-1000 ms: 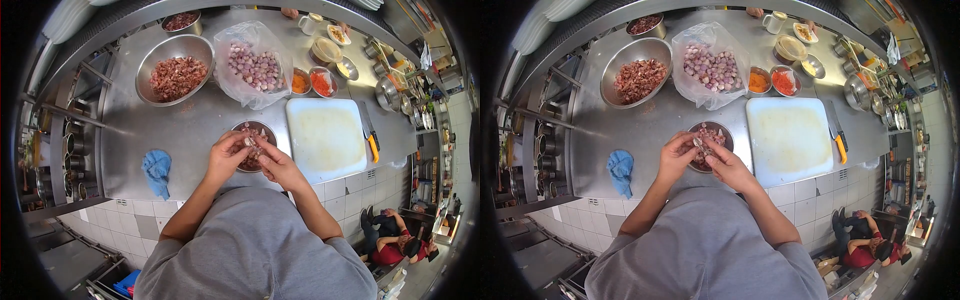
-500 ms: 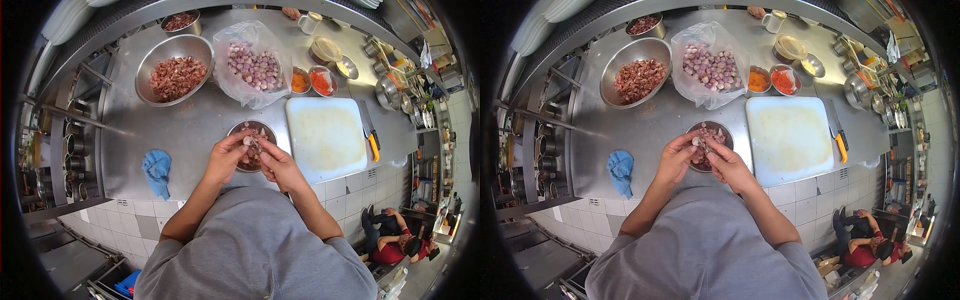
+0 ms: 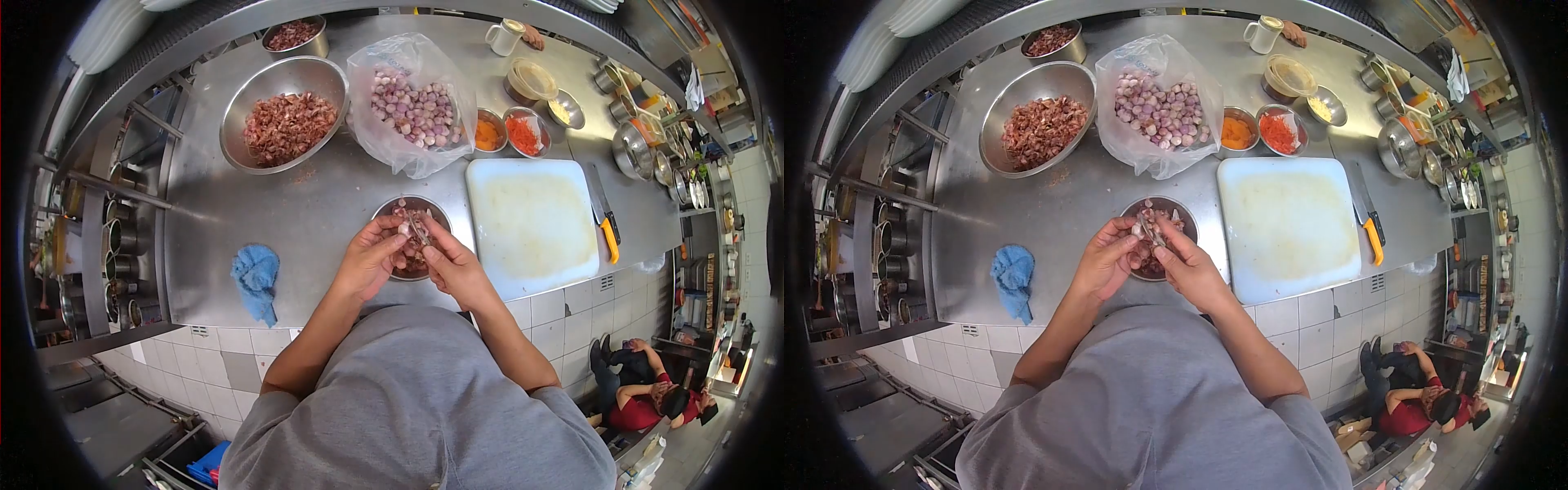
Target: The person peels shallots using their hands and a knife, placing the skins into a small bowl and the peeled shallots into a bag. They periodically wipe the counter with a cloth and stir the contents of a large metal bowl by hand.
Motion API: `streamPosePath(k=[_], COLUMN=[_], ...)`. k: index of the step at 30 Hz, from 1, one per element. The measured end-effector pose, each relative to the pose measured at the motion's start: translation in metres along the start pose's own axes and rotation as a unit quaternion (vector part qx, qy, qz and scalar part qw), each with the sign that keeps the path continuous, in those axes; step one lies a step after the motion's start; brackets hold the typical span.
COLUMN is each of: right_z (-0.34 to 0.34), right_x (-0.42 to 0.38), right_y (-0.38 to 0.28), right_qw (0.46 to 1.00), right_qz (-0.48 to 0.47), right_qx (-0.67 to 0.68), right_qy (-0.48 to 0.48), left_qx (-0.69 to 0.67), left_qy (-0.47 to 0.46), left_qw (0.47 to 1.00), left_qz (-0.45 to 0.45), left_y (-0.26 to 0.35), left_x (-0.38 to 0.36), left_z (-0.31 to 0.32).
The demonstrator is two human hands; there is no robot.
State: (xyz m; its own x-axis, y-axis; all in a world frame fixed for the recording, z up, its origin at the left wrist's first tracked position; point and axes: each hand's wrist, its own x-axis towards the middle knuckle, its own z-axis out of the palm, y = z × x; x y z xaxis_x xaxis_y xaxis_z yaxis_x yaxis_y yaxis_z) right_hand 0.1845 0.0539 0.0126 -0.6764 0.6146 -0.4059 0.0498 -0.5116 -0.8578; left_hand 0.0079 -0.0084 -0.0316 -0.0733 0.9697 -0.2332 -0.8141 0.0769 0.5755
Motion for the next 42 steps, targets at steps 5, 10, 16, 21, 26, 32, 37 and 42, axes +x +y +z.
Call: streamPosePath(k=[5, 10, 16, 21, 26, 32, 37, 42], right_z=[-0.003, 0.001, -0.002, -0.003, 0.002, 0.002, -0.002, -0.004], right_x=[-0.003, -0.004, -0.002, 0.003, 0.002, 0.002, 0.005, 0.005], right_y=[0.002, -0.005, -0.004, -0.004, -0.005, 0.001, 0.006, 0.005], right_qw=[0.995, 0.993, 0.999, 1.0, 0.999, 0.996, 0.998, 0.999], right_qz=[-0.036, -0.031, -0.006, 0.012, 0.031, -0.05, -0.031, 0.023], right_qx=[-0.059, -0.101, -0.038, 0.015, 0.008, -0.07, -0.057, -0.025], right_qy=[-0.073, -0.053, -0.038, -0.008, 0.015, -0.04, -0.021, -0.009], left_qx=[0.032, 0.049, 0.041, 0.01, 0.003, 0.091, 0.051, -0.011], left_qy=[-0.01, -0.004, -0.013, -0.017, 0.037, 0.053, -0.002, 0.013], left_qw=[0.998, 0.996, 0.998, 0.999, 0.999, 0.992, 0.998, 1.0], left_qz=[0.055, 0.08, 0.052, 0.025, 0.026, 0.069, 0.036, -0.01], left_y=[0.002, 0.0, 0.002, 0.004, 0.003, -0.004, 0.003, 0.007], left_x=[0.001, -0.001, 0.0, -0.001, 0.003, 0.003, -0.001, 0.0], left_z=[0.001, 0.006, -0.001, 0.0, -0.002, 0.002, 0.003, 0.006])
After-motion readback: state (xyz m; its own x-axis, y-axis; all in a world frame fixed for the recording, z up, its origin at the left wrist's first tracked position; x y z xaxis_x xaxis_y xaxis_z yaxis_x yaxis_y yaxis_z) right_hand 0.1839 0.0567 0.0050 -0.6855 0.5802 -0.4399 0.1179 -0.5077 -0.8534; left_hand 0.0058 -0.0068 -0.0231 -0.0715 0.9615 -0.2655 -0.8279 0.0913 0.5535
